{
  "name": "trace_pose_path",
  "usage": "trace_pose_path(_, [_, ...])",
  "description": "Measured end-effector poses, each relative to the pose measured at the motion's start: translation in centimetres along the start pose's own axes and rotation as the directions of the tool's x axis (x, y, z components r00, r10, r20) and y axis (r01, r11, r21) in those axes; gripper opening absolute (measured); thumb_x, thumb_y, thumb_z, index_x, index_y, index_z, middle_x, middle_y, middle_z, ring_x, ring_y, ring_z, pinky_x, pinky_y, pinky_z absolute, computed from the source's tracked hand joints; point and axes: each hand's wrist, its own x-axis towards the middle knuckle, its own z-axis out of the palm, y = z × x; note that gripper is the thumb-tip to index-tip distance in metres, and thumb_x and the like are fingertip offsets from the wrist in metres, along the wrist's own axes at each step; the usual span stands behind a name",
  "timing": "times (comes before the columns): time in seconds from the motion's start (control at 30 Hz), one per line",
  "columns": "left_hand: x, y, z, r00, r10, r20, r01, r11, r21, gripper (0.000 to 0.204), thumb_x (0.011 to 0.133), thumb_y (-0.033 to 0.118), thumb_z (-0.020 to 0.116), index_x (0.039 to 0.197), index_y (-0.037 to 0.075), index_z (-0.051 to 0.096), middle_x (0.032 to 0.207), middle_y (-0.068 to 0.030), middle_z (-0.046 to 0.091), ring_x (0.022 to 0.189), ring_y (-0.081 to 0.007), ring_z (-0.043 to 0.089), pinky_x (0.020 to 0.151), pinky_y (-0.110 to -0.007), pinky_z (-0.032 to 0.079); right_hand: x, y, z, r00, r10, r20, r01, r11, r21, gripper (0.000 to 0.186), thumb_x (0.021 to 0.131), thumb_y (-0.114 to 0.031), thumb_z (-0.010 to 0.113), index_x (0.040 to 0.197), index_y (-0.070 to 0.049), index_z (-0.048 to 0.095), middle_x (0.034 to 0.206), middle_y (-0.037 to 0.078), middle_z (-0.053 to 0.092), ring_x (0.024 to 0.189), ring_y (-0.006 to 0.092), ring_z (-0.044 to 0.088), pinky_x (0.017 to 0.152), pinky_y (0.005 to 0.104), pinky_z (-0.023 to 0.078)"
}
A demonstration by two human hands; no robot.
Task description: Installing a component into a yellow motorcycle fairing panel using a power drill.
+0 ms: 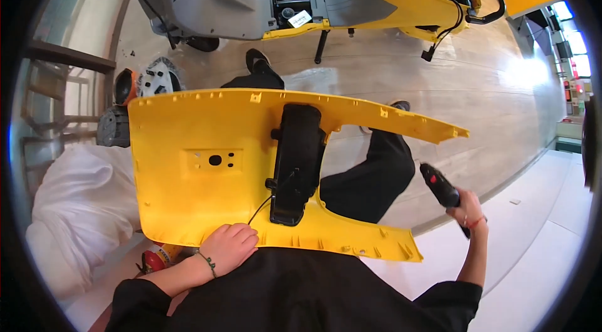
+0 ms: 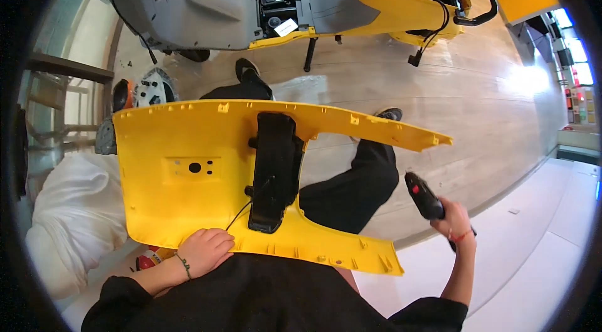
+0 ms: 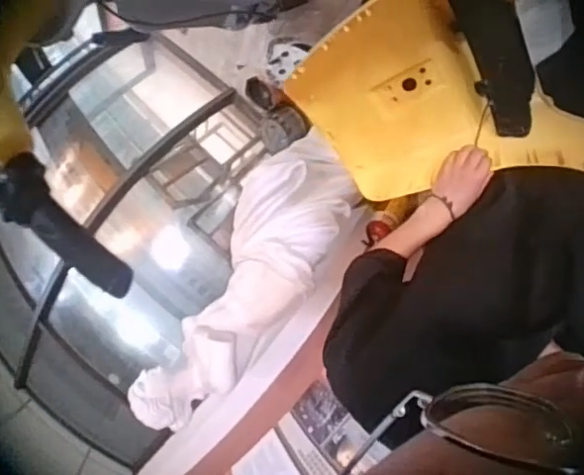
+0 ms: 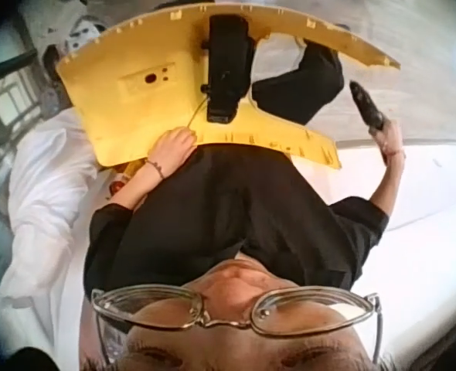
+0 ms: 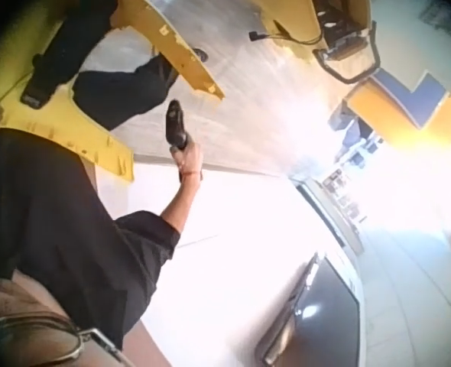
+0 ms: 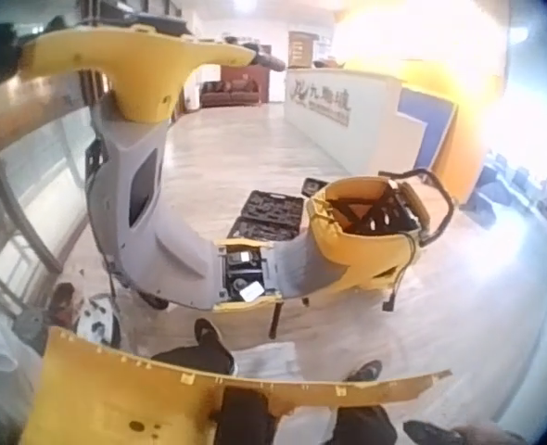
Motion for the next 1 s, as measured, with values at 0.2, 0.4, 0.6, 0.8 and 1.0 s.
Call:
trace_pose_path(0.2, [0.2, 0.7, -1.7, 0.982, 0.173, -0.075, -0.167, 0.982, 0.088, 0.027, 0.077, 0.03, 0.065, 0.094, 0.01, 0.062, 0.105, -0.0017, 0.06, 0.104, -0.0169, 0.054, 0.081, -0.029, 0.045, -11.9, 0.2, 1.2, 0.992, 0.108, 0.07, -0.125, 0.936, 0.33, 0.026, 0.055, -0.007, 0.066, 0.08, -0.001, 0.062, 0.07, 0.015, 0.064, 0.064, 0.0293, 0.063, 0.063, 0.034, 0.05])
trace_pose_path(0.4, [1.5, 0.1, -3.3, 0.97, 0.125, -0.208, -0.146, 0.985, -0.088, 0.025, 0.076, 0.025, 0.065, 0.095, 0.008, 0.061, 0.109, -0.004, 0.059, 0.108, -0.0208, 0.052, 0.087, -0.032, 0.044, -17.7, -8.0, -0.6, 0.988, -0.062, -0.141, 0.149, 0.609, 0.779, 0.038, 0.061, -0.011, 0.076, 0.096, -0.004, 0.063, 0.079, 0.006, 0.065, 0.069, 0.0173, 0.061, 0.065, 0.0298, 0.048])
trace_pose_path(0.6, [1.7, -0.3, -2.8, 0.896, 0.266, -0.356, -0.269, 0.962, 0.04, 0.022, 0.077, 0.022, 0.064, 0.093, 0.008, 0.06, 0.107, -0.0048, 0.059, 0.106, -0.0215, 0.053, 0.091, -0.034, 0.043, -14.1, -12.5, 1.9, 0.959, -0.27, 0.086, 0.084, 0.56, 0.824, 0.05, 0.067, -0.013, 0.076, 0.113, -0.005, 0.059, 0.109, 0.009, 0.062, 0.1, 0.0234, 0.06, 0.089, 0.033, 0.046])
trace_pose_path(0.8, [1.4, -0.6, -2.3, 0.897, 0.243, -0.368, -0.247, 0.968, 0.038, 0.023, 0.077, 0.022, 0.064, 0.094, 0.008, 0.061, 0.106, -0.0043, 0.059, 0.105, -0.0207, 0.054, 0.09, -0.033, 0.043, -8.2, -20.8, 0.4, 0.887, -0.413, 0.207, 0.169, 0.706, 0.688, 0.033, 0.076, -0.009, 0.074, 0.106, -0.005, 0.062, 0.09, 0.006, 0.067, 0.077, 0.0167, 0.064, 0.071, 0.0283, 0.052])
trace_pose_path(1.0, [1.3, -0.7, -2.9, 0.904, 0.153, -0.399, -0.2, 0.976, -0.079, 0.025, 0.075, 0.023, 0.067, 0.094, 0.008, 0.062, 0.105, -0.0038, 0.06, 0.106, -0.0199, 0.053, 0.09, -0.032, 0.042, -6.0, -22.6, 1.6, 0.922, -0.277, 0.272, -0.054, 0.602, 0.797, 0.028, 0.079, -0.005, 0.051, 0.105, 0.005, 0.052, 0.059, 0.003, 0.052, 0.046, 0.0087, 0.045, 0.047, 0.0216, 0.038])
